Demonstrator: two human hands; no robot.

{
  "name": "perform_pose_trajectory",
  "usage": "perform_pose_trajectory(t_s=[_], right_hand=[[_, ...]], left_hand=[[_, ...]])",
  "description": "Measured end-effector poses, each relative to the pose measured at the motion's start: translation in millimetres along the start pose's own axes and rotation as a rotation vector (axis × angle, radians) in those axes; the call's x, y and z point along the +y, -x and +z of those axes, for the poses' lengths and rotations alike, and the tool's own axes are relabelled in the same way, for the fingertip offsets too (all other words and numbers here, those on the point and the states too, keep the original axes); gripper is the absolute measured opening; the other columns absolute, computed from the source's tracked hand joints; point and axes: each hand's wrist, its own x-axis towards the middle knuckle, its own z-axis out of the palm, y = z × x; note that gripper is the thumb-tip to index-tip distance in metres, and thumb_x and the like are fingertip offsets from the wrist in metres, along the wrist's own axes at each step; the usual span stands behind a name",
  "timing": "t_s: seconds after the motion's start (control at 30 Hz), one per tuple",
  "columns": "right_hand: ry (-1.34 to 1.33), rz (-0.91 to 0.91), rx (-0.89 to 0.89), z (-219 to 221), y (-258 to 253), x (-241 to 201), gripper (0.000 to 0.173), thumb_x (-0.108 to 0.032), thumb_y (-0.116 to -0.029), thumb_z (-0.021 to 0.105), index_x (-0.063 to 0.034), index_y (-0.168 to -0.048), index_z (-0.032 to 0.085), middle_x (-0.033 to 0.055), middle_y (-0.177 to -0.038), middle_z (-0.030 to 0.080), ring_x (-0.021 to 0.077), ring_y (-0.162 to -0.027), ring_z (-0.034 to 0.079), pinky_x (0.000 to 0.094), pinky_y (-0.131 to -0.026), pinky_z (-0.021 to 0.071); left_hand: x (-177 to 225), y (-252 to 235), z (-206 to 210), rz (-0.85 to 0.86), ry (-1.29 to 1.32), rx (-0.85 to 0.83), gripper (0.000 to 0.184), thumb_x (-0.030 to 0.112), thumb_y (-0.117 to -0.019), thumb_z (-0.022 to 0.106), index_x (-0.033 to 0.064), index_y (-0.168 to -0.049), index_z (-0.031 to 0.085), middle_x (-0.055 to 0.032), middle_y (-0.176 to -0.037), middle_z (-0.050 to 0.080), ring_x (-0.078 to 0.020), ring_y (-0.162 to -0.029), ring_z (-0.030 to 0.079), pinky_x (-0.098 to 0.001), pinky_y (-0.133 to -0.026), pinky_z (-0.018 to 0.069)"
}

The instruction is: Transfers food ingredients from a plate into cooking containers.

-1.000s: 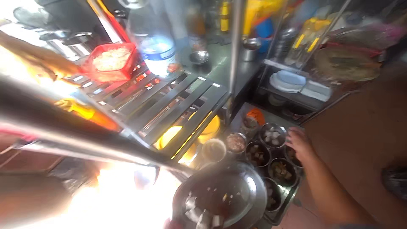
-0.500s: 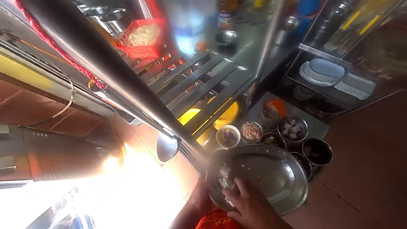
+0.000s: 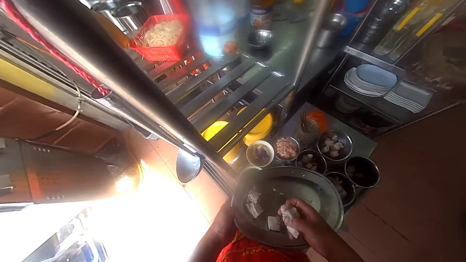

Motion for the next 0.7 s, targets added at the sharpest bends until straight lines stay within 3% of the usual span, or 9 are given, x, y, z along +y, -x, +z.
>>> perform_pose_trajectory(t_s=[0.07, 0.17, 0.37, 0.43, 0.5, 0.6, 0.63, 0.7], right_hand=[[-0.275, 0.046, -0.051, -9, 2, 1, 0.030, -0.020, -0.0993, 0.051, -0.0089, -0.128, 0.052, 0.0172, -0.123, 0.063, 0.0243, -0.082, 0.067, 0.0350, -0.060, 0.0573], [-0.564, 0.061, -0.126, -22, 4, 7, 0.042, -0.041, -0.1062, 0.033, -0.0145, -0.130, 0.056, 0.0185, -0.125, 0.063, 0.0248, -0.083, 0.068, 0.0324, -0.057, 0.0563], [-0.664, -0.019, -0.157, -45, 20, 15, 0.054, -0.057, -0.1028, 0.033, -0.0182, -0.127, 0.061, 0.0170, -0.123, 0.064, 0.0239, -0.081, 0.068, 0.0329, -0.058, 0.0567], [-0.556, -0.048, 0.023, -61, 35, 10, 0.054, -0.059, -0.1029, 0.033, -0.0175, -0.122, 0.063, 0.0139, -0.114, 0.067, 0.0205, -0.075, 0.068, 0.0306, -0.054, 0.0562], [-0.301, -0.004, 0.351, -82, 48, 12, 0.050, -0.048, -0.1069, 0.026, -0.0134, -0.124, 0.058, 0.0105, -0.105, 0.068, 0.0176, -0.068, 0.064, 0.0301, -0.052, 0.0536], [0.224, 0.226, 0.698, -114, 46, 36, 0.045, -0.043, -0.1085, 0.038, -0.0076, -0.127, 0.060, 0.0099, -0.095, 0.065, 0.0195, -0.063, 0.061, 0.0359, -0.053, 0.0532], [0.400, 0.311, 0.720, -120, 43, 47, 0.047, -0.047, -0.1083, 0.040, -0.0091, -0.126, 0.062, 0.0093, -0.097, 0.065, 0.0197, -0.069, 0.063, 0.0382, -0.059, 0.0555], [0.690, 0.431, 0.687, -126, 33, 65, 0.056, -0.055, -0.1063, 0.039, -0.0096, -0.126, 0.066, 0.0104, -0.111, 0.071, 0.0225, -0.099, 0.069, 0.0462, -0.089, 0.0564]], left_hand=[[-1, -1, -3, 0.010, 0.006, 0.009, 0.029, -0.002, -0.0722, 0.059, -0.0013, -0.101, 0.062, -0.0184, -0.096, 0.072, -0.0266, -0.088, 0.072, -0.0469, -0.077, 0.0602], [-4, 0, -8, 0.027, -0.006, 0.035, 0.023, 0.001, -0.0700, 0.060, 0.0021, -0.093, 0.064, -0.0151, -0.090, 0.072, -0.0236, -0.083, 0.072, -0.0445, -0.073, 0.0603], [-9, 8, -37, 0.076, 0.009, 0.162, 0.029, 0.001, -0.0649, 0.064, 0.0022, -0.094, 0.064, -0.0151, -0.089, 0.072, -0.0241, -0.080, 0.072, -0.0463, -0.069, 0.0612], [-10, 11, -51, 0.088, -0.008, 0.209, 0.026, 0.000, -0.0658, 0.062, 0.0039, -0.091, 0.064, -0.0135, -0.086, 0.072, -0.0230, -0.078, 0.072, -0.0455, -0.067, 0.0608], [-11, 14, -66, 0.126, -0.043, 0.245, 0.023, 0.000, -0.0667, 0.058, 0.0057, -0.088, 0.062, -0.0110, -0.082, 0.072, -0.0210, -0.076, 0.072, -0.0438, -0.067, 0.0603], [-11, 22, -82, 0.172, -0.098, 0.279, 0.021, -0.001, -0.0686, 0.053, 0.0103, -0.085, 0.060, -0.0046, -0.077, 0.071, -0.0155, -0.073, 0.070, -0.0382, -0.066, 0.0596], [-10, 25, -88, 0.165, -0.092, 0.268, 0.021, -0.001, -0.0693, 0.053, 0.0116, -0.085, 0.060, -0.0035, -0.078, 0.071, -0.0150, -0.075, 0.070, -0.0384, -0.069, 0.0596], [-11, 30, -102, 0.146, -0.068, 0.232, 0.022, 0.001, -0.0720, 0.053, 0.0139, -0.089, 0.060, -0.0010, -0.083, 0.071, -0.0137, -0.080, 0.070, -0.0391, -0.075, 0.0590]])
